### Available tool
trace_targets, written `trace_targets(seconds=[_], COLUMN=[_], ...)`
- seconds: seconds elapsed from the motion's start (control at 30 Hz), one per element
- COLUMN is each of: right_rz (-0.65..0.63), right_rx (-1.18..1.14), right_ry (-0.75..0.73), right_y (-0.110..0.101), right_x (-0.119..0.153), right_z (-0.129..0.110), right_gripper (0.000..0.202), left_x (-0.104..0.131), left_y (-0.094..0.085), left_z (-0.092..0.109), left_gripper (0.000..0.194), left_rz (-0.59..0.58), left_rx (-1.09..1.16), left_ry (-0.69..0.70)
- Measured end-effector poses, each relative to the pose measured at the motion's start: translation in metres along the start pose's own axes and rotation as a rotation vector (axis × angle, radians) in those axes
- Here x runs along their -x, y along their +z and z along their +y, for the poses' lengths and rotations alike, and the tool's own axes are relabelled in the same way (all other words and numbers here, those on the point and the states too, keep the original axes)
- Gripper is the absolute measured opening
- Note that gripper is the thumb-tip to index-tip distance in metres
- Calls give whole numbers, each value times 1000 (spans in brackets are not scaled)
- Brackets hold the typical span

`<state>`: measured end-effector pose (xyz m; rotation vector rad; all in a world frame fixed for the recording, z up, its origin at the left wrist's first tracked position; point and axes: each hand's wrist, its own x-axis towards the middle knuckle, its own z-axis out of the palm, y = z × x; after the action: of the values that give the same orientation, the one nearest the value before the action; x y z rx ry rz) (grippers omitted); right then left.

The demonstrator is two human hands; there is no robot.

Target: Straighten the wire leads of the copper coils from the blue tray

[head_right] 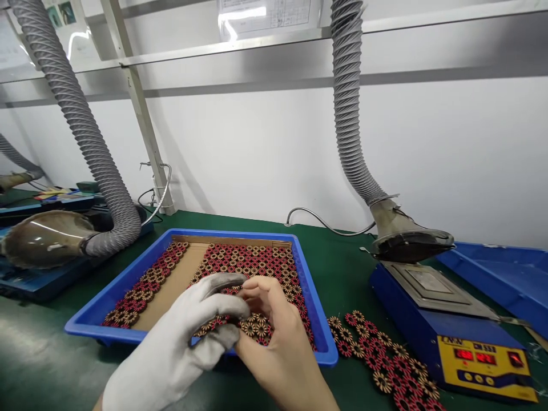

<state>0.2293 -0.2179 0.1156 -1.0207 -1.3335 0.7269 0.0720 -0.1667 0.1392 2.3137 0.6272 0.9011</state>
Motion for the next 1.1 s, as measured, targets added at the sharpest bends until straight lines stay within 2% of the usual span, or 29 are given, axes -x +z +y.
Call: trace_targets(seconds=[0.07, 0.17, 0.37, 0.43, 0.5, 0.53, 0.6, 0.67, 0.73, 0.97, 1.03, 1.1], right_rz=[-12, -34, -80, -106, -107, -107, -107, -118, -126, -144, -120, -57], right_rx=[-118, -357, -792, -815, -802, -795, -790, -793, -813, -871, -840, -761], right_ry=[52, 150, 301, 319, 330, 335, 335, 332, 335, 352, 338, 299], right_y=[1, 2, 4, 6, 8, 9, 12, 14, 14, 7, 6, 7], right_x=[-3, -6, -5, -5, -6, -7, -7, -7, -7, -7, -7, -6], right_z=[3, 8, 8, 8, 10, 11, 13, 15, 15, 7, 6, 6], right_gripper=[38, 23, 24, 27, 32, 34, 33, 30, 29, 25, 26, 27], left_x=[-2, -1, 0, -3, -7, -9, -13, -15, -15, -6, -5, -6], left_y=[2, 4, -1, -2, -1, 1, 5, 9, 11, 3, -1, -3], left_z=[0, -3, -9, -9, -7, -6, -3, -2, -3, -17, -17, -14], left_gripper=[17, 13, 17, 34, 44, 41, 30, 23, 20, 18, 18, 24], left_rz=[29, 135, 495, 454, 309, 245, 209, 268, 378, 820, 841, 793], left_rx=[34, 186, 635, 705, 673, 664, 739, 862, 905, 764, 748, 766], left_ry=[-5, -34, -170, -190, -206, -202, -212, -237, -265, -138, -118, -137])
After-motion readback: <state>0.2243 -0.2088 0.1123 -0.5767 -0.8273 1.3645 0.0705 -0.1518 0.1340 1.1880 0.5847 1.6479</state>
